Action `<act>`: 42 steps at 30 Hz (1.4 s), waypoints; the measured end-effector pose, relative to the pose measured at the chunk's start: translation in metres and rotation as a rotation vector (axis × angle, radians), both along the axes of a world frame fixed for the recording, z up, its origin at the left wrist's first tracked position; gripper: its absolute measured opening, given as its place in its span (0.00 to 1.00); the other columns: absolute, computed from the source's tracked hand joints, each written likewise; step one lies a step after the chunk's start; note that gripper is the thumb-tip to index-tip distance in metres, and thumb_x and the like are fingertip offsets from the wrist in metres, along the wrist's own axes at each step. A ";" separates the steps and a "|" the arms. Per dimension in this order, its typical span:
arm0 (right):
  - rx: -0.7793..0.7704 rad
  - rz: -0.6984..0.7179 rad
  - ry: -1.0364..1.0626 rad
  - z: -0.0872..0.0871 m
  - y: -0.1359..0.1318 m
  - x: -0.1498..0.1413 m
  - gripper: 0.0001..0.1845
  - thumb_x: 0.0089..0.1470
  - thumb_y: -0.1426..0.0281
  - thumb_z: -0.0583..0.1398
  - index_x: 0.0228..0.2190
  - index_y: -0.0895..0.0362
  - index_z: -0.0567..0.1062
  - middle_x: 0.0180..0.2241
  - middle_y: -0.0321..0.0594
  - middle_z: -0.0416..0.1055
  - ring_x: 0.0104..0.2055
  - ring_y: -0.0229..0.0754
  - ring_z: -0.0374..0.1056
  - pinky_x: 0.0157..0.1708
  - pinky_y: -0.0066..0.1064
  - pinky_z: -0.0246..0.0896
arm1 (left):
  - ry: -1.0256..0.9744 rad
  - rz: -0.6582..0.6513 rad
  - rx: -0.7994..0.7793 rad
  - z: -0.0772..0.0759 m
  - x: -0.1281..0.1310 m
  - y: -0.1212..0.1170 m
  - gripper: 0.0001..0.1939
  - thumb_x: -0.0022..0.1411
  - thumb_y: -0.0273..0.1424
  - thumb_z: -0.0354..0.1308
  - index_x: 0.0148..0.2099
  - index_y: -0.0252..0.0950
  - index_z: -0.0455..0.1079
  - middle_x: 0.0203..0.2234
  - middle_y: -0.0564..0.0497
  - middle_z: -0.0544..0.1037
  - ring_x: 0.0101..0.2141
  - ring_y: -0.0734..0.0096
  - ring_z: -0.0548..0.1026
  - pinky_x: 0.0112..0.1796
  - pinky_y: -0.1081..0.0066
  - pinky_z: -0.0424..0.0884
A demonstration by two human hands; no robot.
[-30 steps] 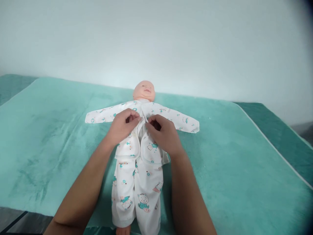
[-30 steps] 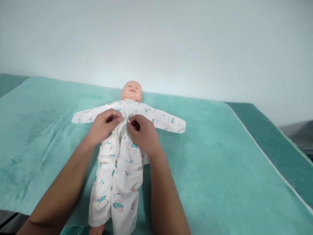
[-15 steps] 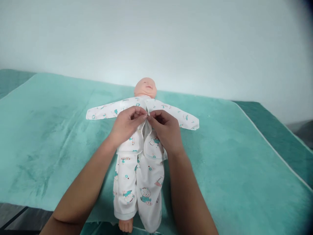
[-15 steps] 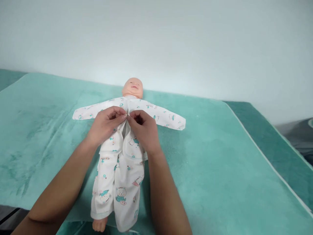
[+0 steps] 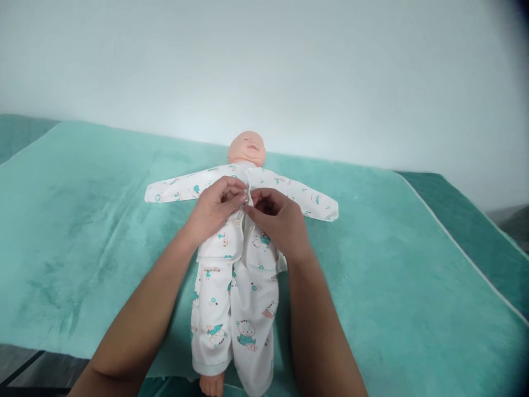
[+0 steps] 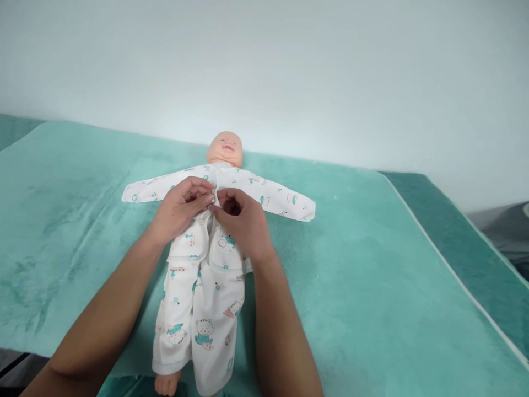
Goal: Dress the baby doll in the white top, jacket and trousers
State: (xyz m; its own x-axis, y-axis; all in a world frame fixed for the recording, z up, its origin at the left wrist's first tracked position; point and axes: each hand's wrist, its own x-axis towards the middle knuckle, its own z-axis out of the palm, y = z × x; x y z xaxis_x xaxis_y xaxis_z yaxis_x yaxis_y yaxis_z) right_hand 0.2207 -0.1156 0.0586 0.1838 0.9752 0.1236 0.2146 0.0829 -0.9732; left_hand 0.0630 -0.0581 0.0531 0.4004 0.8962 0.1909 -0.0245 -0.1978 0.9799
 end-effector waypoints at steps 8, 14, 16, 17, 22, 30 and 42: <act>0.060 0.023 -0.148 -0.003 0.001 0.000 0.14 0.49 0.68 0.66 0.40 0.54 0.76 0.30 0.33 0.72 0.28 0.34 0.63 0.30 0.30 0.60 | 0.004 0.000 0.003 -0.003 0.000 0.001 0.08 0.61 0.34 0.63 0.44 0.40 0.75 0.33 0.51 0.79 0.32 0.72 0.74 0.35 0.70 0.69; 0.096 -0.009 -0.316 0.001 -0.002 -0.005 0.10 0.52 0.70 0.64 0.39 0.53 0.75 0.29 0.34 0.74 0.29 0.37 0.66 0.32 0.32 0.62 | 0.088 0.010 0.063 0.000 0.001 -0.002 0.10 0.62 0.34 0.62 0.47 0.40 0.73 0.30 0.54 0.76 0.30 0.74 0.72 0.33 0.72 0.67; 0.103 -0.017 -0.362 0.003 -0.002 -0.007 0.09 0.52 0.70 0.63 0.38 0.53 0.75 0.29 0.35 0.75 0.30 0.38 0.68 0.32 0.33 0.62 | 0.100 0.021 0.062 0.001 0.002 -0.003 0.11 0.61 0.32 0.61 0.47 0.40 0.72 0.29 0.55 0.74 0.29 0.75 0.71 0.32 0.72 0.67; 0.105 -0.016 -0.371 0.004 -0.003 -0.008 0.09 0.52 0.70 0.63 0.38 0.52 0.75 0.29 0.35 0.75 0.30 0.39 0.68 0.32 0.33 0.62 | 0.099 0.024 0.053 0.001 0.003 -0.004 0.11 0.61 0.30 0.61 0.47 0.40 0.72 0.29 0.55 0.74 0.29 0.75 0.71 0.32 0.73 0.66; 0.080 0.011 -0.278 0.003 -0.002 -0.006 0.10 0.52 0.69 0.64 0.39 0.52 0.75 0.28 0.34 0.75 0.28 0.37 0.67 0.31 0.32 0.62 | 0.071 0.043 0.002 0.003 0.004 -0.003 0.13 0.57 0.27 0.62 0.46 0.40 0.73 0.28 0.56 0.73 0.28 0.76 0.70 0.30 0.74 0.66; 0.083 0.034 -0.056 -0.004 0.000 -0.001 0.13 0.51 0.66 0.67 0.40 0.52 0.75 0.31 0.33 0.71 0.29 0.35 0.64 0.30 0.29 0.61 | -0.009 0.027 -0.069 0.003 0.001 0.000 0.14 0.52 0.26 0.63 0.43 0.39 0.73 0.31 0.54 0.76 0.29 0.77 0.70 0.31 0.74 0.66; 0.114 -0.074 -0.002 -0.009 0.004 -0.003 0.06 0.53 0.69 0.62 0.36 0.54 0.75 0.32 0.33 0.70 0.29 0.34 0.62 0.28 0.28 0.59 | 0.149 0.154 0.104 0.002 0.009 -0.009 0.10 0.51 0.21 0.57 0.35 0.39 0.65 0.23 0.58 0.67 0.25 0.78 0.65 0.27 0.74 0.59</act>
